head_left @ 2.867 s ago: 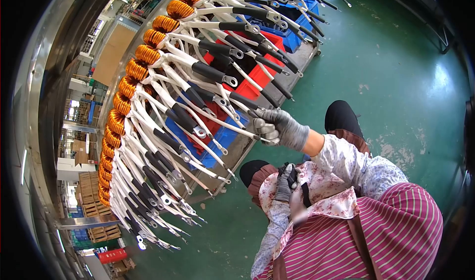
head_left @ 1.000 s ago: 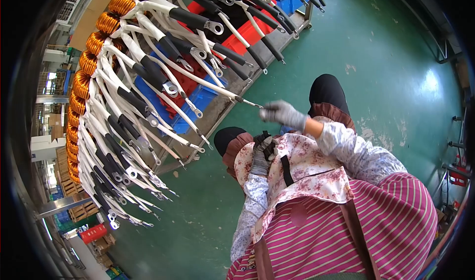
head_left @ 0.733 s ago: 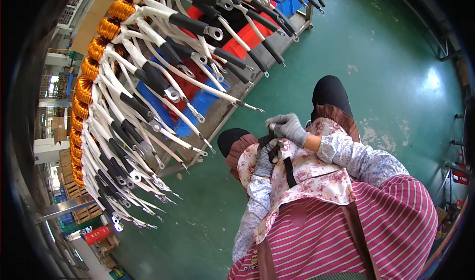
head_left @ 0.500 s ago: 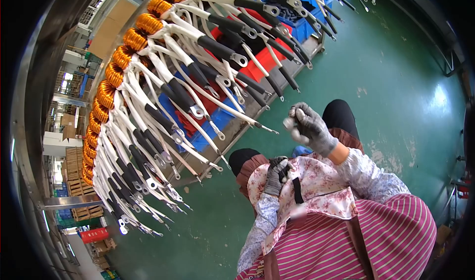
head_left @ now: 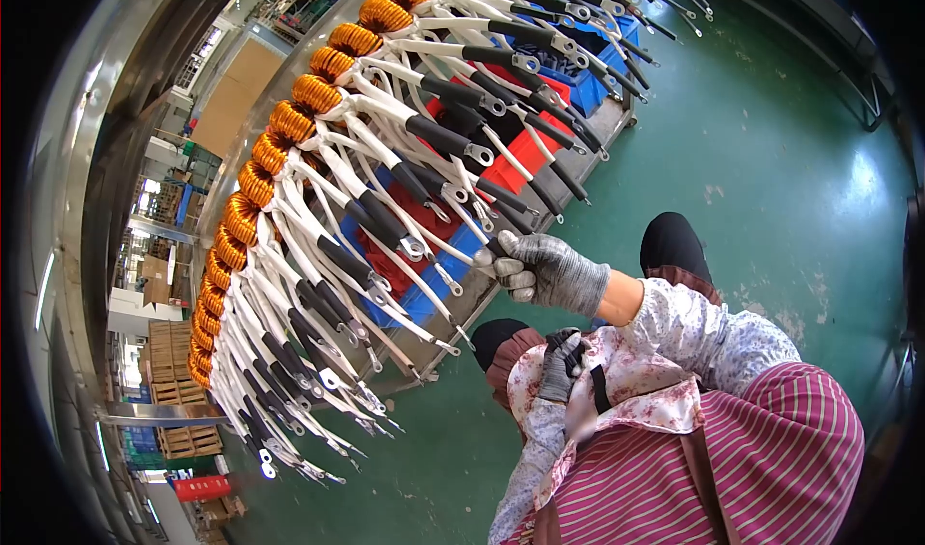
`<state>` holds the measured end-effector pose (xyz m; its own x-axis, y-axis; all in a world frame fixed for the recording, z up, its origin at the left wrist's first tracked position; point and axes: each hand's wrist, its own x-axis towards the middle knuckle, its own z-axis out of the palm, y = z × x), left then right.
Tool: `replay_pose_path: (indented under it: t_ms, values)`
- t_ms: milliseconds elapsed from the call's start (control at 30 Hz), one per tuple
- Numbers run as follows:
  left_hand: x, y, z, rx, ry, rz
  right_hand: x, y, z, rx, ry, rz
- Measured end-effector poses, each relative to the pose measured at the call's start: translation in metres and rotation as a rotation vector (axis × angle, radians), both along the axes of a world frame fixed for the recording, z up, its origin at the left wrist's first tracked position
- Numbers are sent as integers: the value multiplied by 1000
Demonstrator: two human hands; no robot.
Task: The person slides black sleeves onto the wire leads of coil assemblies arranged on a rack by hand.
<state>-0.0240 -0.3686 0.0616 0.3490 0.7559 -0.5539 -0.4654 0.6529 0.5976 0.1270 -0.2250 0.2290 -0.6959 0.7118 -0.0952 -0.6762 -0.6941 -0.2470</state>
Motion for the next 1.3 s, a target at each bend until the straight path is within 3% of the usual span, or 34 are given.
replay_pose_path:
  t_ms: [133,500,733,900,1000,1133,1167,1300]
  values:
    - [0,-3,1,-1,1,1,0,2,4,-33,17,-40]
    - [4,-1,0,2,-1,-19,41,-5,37,-86,497,-53]
    - [11,-2,0,8,0,-35,72,10,39,10,387,-65]
    - [13,-3,0,6,7,-29,61,21,42,-286,337,107]
    - [11,-4,1,7,9,-33,52,22,41,-195,368,132]
    - [11,-4,2,14,11,-23,54,5,53,11,172,-110]
    - [11,-4,2,10,10,-22,54,8,49,23,287,-51]
    - [12,-4,1,9,7,-23,50,2,45,-7,181,-172]
